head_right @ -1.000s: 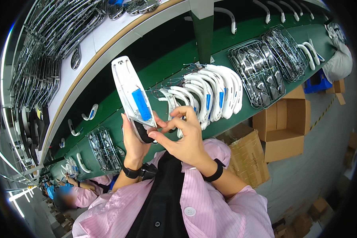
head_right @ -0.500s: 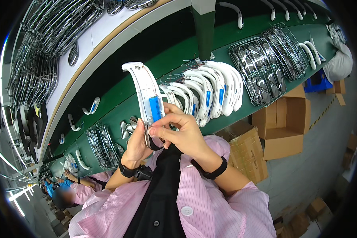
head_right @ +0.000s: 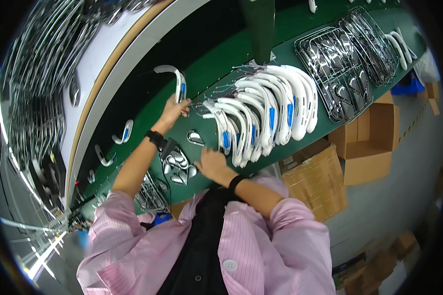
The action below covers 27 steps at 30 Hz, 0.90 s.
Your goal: The worker is picking up metal frame components and small chrome-finished inserts, then pressing the inserts into the frames to assemble a rack or basket structure on a factory production line.
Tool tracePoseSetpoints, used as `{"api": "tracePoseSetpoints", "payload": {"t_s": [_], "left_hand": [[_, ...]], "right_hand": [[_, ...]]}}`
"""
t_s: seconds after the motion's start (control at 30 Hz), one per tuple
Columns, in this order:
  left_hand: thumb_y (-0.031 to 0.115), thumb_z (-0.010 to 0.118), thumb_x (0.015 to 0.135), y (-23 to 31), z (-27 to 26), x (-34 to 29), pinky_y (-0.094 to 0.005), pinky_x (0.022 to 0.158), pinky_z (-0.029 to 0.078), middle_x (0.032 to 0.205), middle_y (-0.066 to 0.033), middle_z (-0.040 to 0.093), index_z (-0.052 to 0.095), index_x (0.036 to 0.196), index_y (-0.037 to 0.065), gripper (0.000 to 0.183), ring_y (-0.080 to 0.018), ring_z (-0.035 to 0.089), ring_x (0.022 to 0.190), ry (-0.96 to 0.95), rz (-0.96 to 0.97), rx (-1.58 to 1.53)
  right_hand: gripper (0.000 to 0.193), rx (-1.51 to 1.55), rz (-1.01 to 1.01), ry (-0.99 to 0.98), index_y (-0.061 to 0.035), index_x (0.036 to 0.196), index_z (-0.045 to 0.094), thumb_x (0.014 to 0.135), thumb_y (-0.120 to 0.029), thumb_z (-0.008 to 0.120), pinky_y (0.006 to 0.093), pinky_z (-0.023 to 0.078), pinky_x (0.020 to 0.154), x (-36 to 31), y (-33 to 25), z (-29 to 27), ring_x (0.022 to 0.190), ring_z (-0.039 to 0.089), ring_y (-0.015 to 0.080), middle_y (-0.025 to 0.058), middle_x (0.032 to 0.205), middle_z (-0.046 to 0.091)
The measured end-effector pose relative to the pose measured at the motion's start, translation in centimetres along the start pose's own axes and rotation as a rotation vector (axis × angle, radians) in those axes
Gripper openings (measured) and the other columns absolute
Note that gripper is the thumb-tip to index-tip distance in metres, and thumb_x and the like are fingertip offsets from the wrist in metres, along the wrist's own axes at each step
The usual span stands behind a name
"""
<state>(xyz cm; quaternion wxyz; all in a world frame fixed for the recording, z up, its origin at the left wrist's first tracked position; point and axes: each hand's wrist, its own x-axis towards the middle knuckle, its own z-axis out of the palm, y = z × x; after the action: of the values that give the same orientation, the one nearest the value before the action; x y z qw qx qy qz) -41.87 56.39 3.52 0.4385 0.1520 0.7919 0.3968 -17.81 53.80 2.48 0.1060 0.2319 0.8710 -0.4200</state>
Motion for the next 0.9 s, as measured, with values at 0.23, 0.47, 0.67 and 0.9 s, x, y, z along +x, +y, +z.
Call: {"api": "tracePoseSetpoints", "payload": {"t_s": [0.23, 0.47, 0.67, 0.9], "left_hand": [[0.024, 0.063, 0.089, 0.9, 0.4, 15.7, -0.0291, 0.061, 0.054, 0.088, -0.0060, 0.060, 0.055, 0.104, 0.004, 0.026, -0.0136, 0.061, 0.073, 0.082, 0.030, 0.080], [0.053, 0.070, 0.080, 1.9, 5.9, 13.7, -0.0476, 0.106, 0.031, 0.127, -0.0370, 0.045, 0.040, 0.129, -0.015, 0.089, -0.0472, 0.037, 0.126, 0.566, 0.383, 0.737], [0.022, 0.066, 0.092, 4.7, 16.3, -7.1, -0.0241, 0.067, 0.049, 0.085, -0.0028, 0.063, 0.057, 0.105, 0.003, 0.025, -0.0100, 0.058, 0.074, -0.318, 0.211, 0.114], [0.009, 0.069, 0.085, 1.9, 22.0, -7.9, -0.0281, 0.081, 0.052, 0.107, -0.0117, 0.065, 0.051, 0.119, -0.006, 0.042, -0.0149, 0.064, 0.092, -0.393, 0.159, 0.011]], "right_hand": [[0.033, -0.101, 0.069, 0.012, -0.0001, 0.099, 0.050, 0.077, -0.018, 0.068, 0.0388, 0.055, 0.056, 0.5, 1.3, 10.2, 0.073, 0.069, 0.0295, 0.0149, 0.083, 0.063], [0.023, 0.629, -0.050, -0.016, 0.0006, 0.102, 0.041, 0.087, -0.011, 0.056, 0.0498, 0.049, 0.062, -3.8, 1.1, -0.7, 0.074, 0.065, 0.0411, 0.0225, 0.076, 0.065], [0.029, 0.756, 0.025, -0.150, -0.0007, 0.114, 0.048, 0.088, -0.015, 0.047, 0.0434, 0.050, 0.063, -10.7, 5.8, -12.6, 0.069, 0.064, 0.0348, 0.0221, 0.084, 0.063], [0.041, 1.281, 0.249, 0.055, 0.0012, 0.133, 0.045, 0.099, -0.017, 0.035, 0.0307, 0.053, 0.073, -17.7, 11.2, -19.3, 0.087, 0.063, 0.0182, 0.0087, 0.114, 0.055]]}}
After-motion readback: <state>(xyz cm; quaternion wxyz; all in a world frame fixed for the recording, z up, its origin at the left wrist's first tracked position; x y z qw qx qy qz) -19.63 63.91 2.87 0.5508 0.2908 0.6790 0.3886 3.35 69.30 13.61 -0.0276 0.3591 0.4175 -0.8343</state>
